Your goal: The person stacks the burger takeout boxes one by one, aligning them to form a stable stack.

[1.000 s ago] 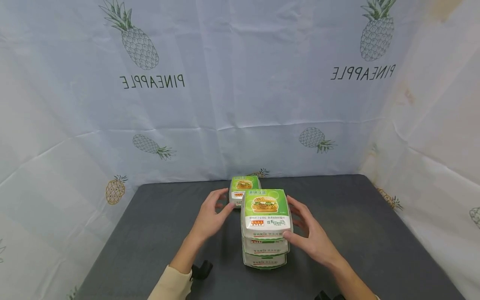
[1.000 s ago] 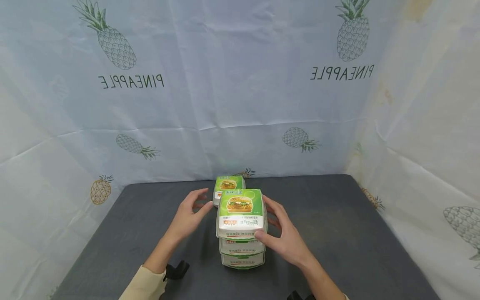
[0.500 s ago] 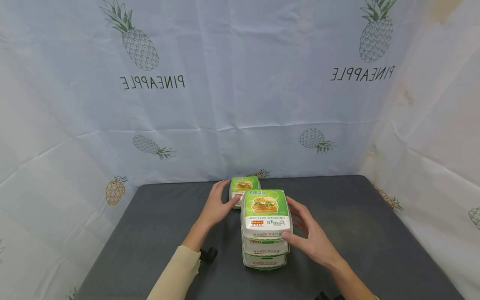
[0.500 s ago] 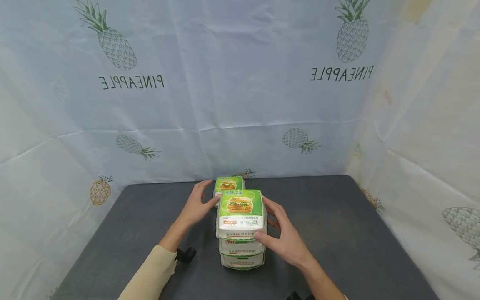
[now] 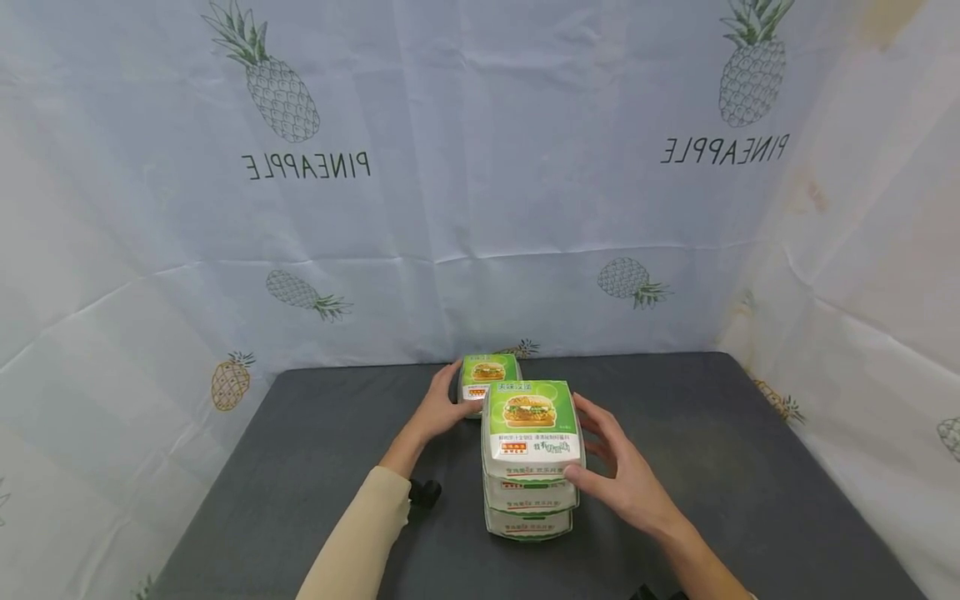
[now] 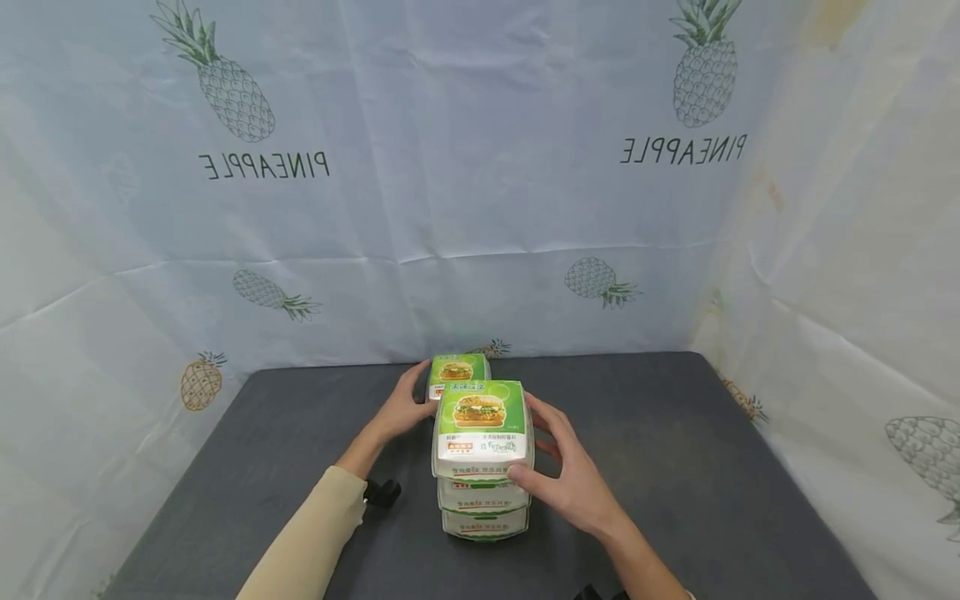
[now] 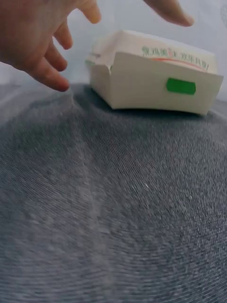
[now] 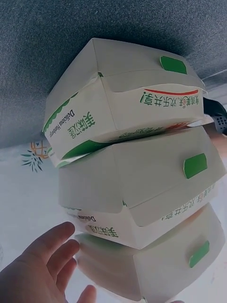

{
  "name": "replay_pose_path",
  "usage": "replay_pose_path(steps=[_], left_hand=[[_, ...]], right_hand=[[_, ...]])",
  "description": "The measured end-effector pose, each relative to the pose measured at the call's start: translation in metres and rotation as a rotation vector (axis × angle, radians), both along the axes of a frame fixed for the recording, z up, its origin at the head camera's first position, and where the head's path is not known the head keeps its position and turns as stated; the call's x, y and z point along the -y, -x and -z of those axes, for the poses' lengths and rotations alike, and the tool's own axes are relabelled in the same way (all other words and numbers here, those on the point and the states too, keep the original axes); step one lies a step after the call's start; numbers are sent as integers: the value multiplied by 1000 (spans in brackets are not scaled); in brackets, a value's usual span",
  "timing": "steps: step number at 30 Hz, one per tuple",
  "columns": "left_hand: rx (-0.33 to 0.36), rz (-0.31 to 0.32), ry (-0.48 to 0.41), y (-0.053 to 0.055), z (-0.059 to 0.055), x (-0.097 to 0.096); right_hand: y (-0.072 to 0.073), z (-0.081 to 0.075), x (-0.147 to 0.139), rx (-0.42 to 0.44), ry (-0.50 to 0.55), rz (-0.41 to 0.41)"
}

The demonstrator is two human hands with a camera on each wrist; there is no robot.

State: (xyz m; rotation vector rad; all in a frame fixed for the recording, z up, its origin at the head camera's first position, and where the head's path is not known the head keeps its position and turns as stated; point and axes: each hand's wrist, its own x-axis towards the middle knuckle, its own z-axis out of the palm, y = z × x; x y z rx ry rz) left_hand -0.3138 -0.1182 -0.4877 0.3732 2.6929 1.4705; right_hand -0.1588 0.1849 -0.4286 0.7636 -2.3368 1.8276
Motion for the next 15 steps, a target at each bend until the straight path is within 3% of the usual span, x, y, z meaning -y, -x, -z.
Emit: replay_pose_path(steps=[5,15], left_hand=[[27,21,-30,6,6,-2],[-10,42,-47,15,5,-10]], right_hand=[[0,1,0,10,-1,2],[0,2,0,17,-18,20]])
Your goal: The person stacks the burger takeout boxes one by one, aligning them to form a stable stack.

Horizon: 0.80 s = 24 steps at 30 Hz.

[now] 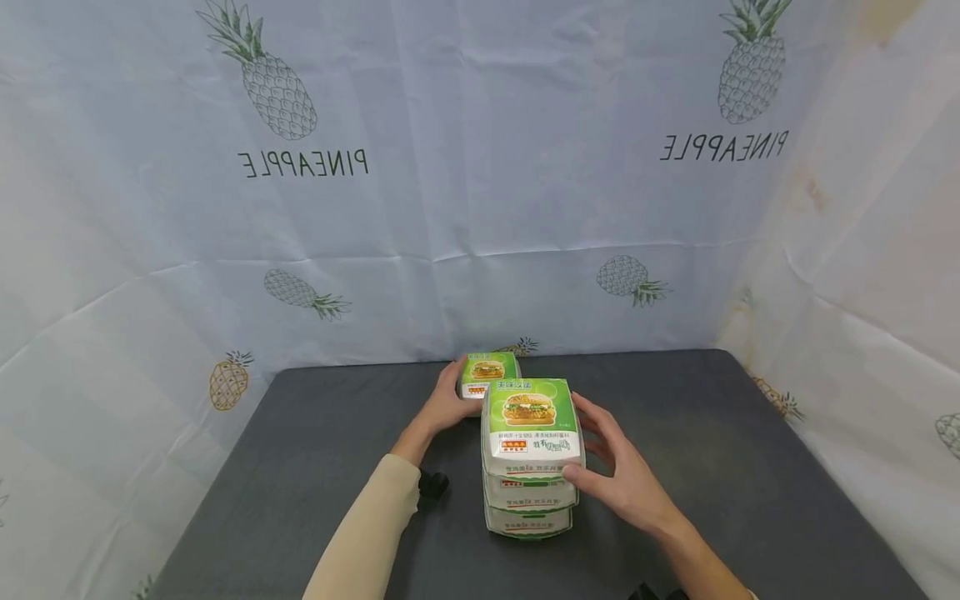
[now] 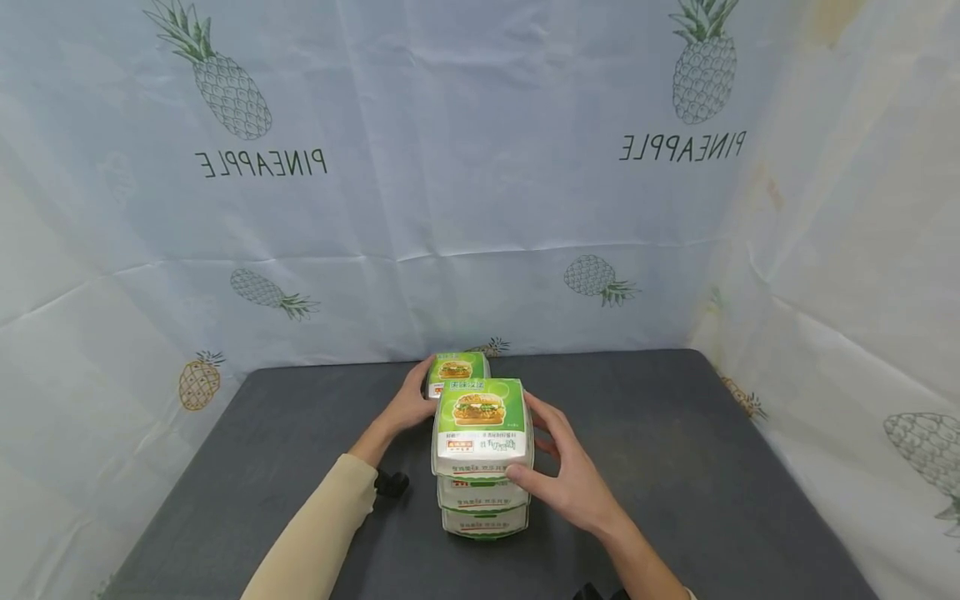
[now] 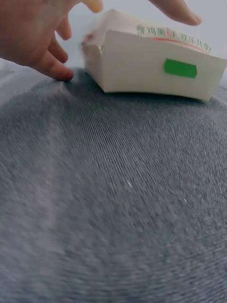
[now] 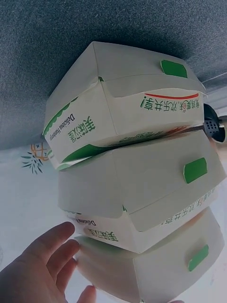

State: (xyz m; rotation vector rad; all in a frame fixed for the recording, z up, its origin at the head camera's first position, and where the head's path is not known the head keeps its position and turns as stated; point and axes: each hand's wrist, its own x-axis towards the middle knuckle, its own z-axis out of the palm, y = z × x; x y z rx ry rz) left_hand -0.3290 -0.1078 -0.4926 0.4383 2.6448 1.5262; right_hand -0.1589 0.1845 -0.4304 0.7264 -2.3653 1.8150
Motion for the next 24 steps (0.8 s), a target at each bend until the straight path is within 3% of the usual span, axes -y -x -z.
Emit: replay_pose_path(steps=[6,17,24], left_hand=[[20,-17,6,4,6,-5],[-13,-31,-62,2,7,-1],[-37,-46,-58,-3,-4,5]], right_hand=[[0,0,0,-3,9,-5],[1,0,-2,-17,19,-10],[0,0,-2,-11,9,2]])
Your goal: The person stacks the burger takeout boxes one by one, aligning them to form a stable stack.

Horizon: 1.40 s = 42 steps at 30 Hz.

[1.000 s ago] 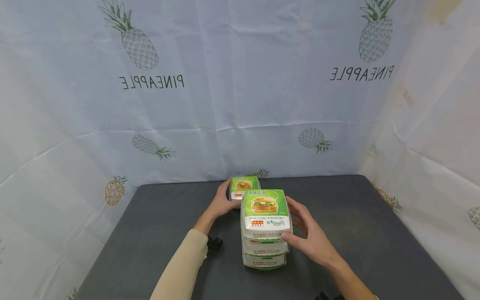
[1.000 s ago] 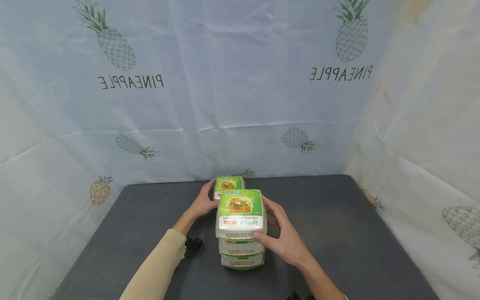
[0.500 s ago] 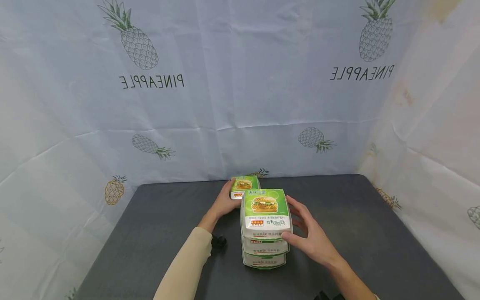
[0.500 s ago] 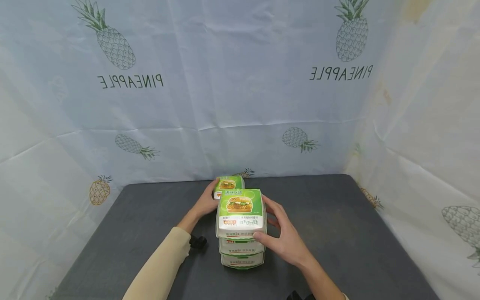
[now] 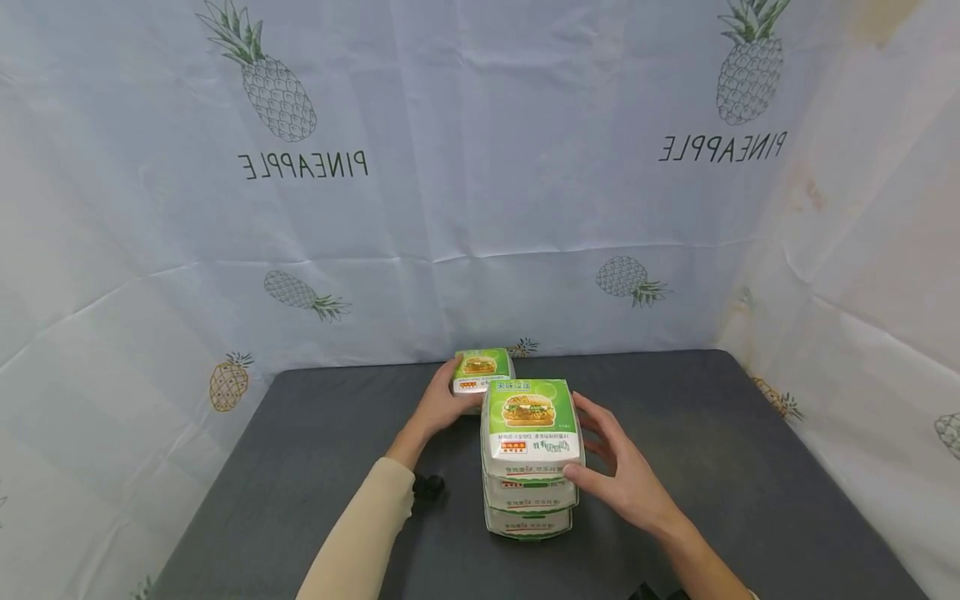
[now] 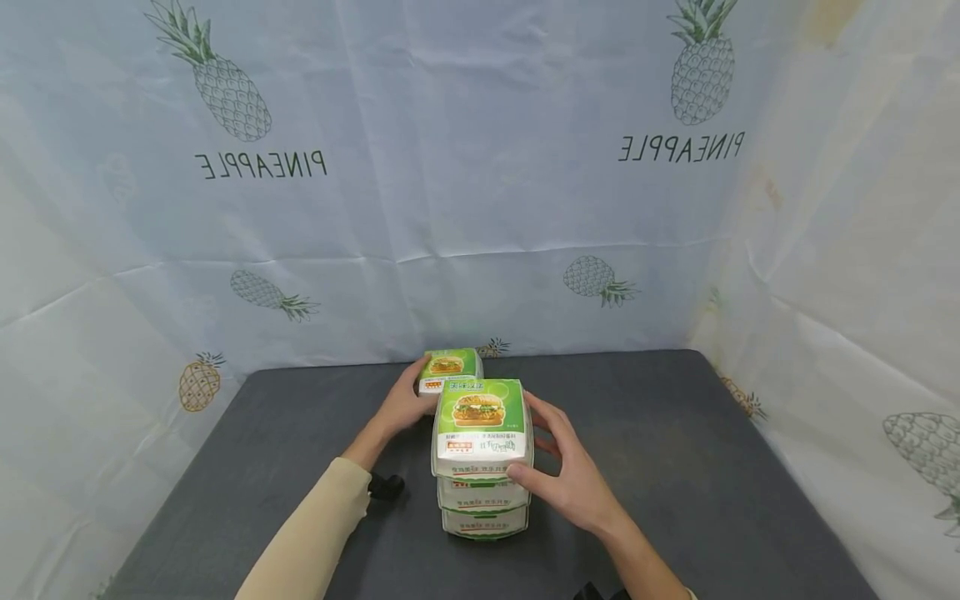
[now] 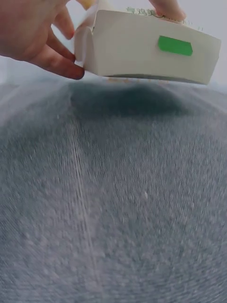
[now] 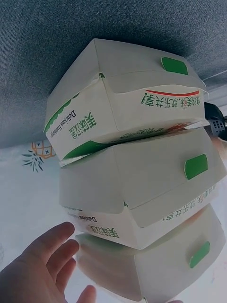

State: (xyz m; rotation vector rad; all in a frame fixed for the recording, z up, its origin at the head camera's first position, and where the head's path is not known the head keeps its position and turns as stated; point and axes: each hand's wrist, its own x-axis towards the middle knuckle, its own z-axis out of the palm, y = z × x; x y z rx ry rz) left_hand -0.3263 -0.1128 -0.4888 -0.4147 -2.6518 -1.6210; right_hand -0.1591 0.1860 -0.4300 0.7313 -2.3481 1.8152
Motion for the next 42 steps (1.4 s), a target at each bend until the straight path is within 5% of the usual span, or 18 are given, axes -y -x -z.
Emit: replay_pose_path(steps=[25,42], left_hand=[[-99,-67,93,-22,-50,20],[-184,-73,-16,-38,-92,15]], right_hand=[[-2,-2,0,2,-3,-9],[-1,-2,0,1,4,2]])
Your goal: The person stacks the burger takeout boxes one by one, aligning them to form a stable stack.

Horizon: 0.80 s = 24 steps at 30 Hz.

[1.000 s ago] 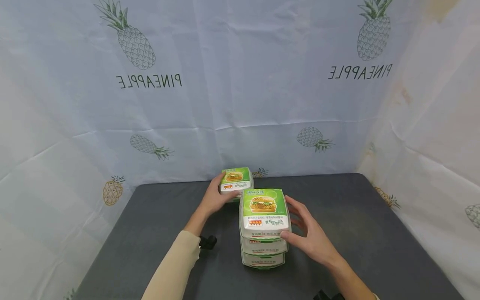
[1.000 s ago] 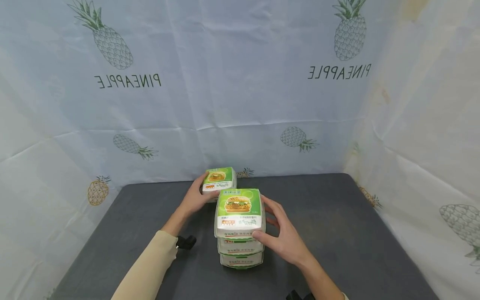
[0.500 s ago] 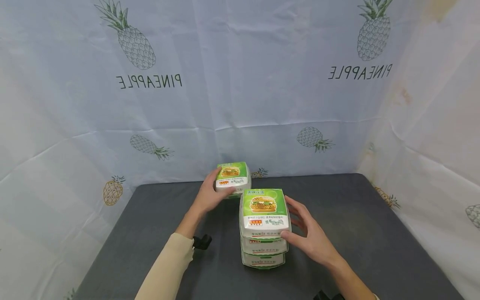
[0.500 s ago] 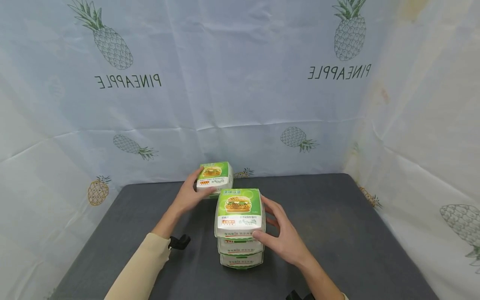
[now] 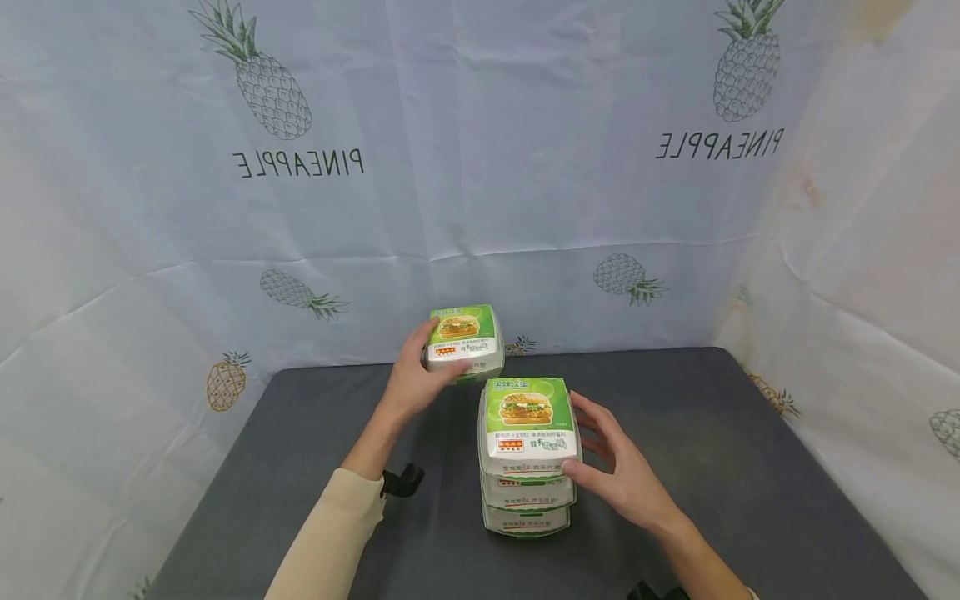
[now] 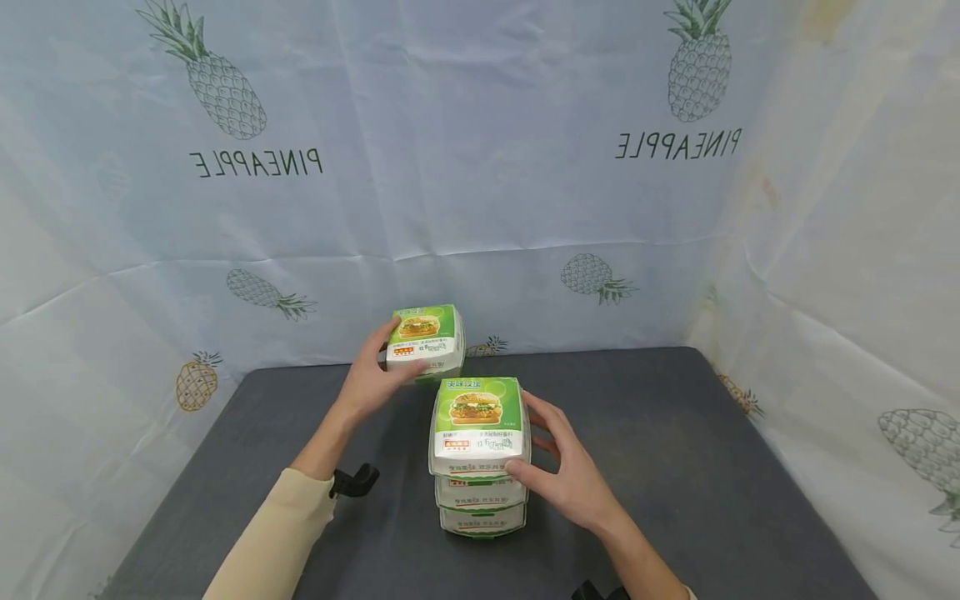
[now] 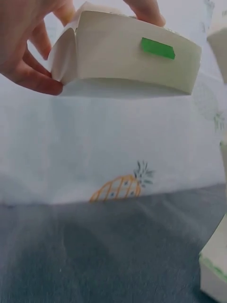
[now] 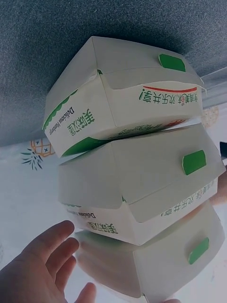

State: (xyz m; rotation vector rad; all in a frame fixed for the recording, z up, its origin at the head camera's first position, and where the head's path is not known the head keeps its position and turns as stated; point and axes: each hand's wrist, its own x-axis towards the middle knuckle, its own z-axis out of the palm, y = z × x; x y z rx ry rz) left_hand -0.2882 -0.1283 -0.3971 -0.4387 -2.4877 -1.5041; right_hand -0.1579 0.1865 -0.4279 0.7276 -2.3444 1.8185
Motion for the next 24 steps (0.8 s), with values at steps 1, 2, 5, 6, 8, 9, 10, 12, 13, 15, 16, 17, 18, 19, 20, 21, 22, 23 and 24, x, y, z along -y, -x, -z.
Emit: replay_pose_path(steps=[1,2,5,6,8,9,10,12,13,15,16,17,18,19,20,21,22,23,24], left_hand=[[-7,0,-5,-1,-3,0],[-14,-2,-10,-2,-5,-1],[-34,8,-32,-5,-13,-2],[-43,11,-40,-6,-15,-3],[-62,21,-53,-8,-19,-4],[-71,28,-64,-10,-21,-4],[-73,31,-72,-11,-24,-5],[-74,38,-81,-18,-33,-8],[-70,41,-87,-19,-36,-9],[-76,52,-97,-22,-40,-10],[-77,56,-98,-23,-42,-10],[-83,64,-100,-24,-44,-11],[-92,68,-101,-21,-41,-10],[-97,76,-104,-23,-42,-10],[-108,83,-100,-24,-43,-10],[-113,88,-97,-25,-44,-11],[-120,95,-93,-26,-45,-12],[-126,101,-91,-27,-46,-12],[-133,109,-88,-29,-47,-13]], right_hand=[[0,0,0,0,2,-1],[0,0,0,1,4,-1],[0,0,0,2,8,-5],[0,0,0,2,9,-8],[0,0,0,4,9,-10],[0,0,0,4,9,-11],[0,0,0,5,9,-11],[0,0,0,3,7,-9],[0,0,0,2,6,-7],[0,0,0,-1,6,-6],[0,0,0,-2,6,-5],[0,1,0,-3,6,-5],[0,1,0,-2,8,-5],[0,1,0,0,8,-5],[-1,0,0,1,8,-4],[-1,0,0,3,7,-2],[-1,0,0,5,7,-1],[-1,0,0,8,5,1],[-1,0,0,9,5,1]])
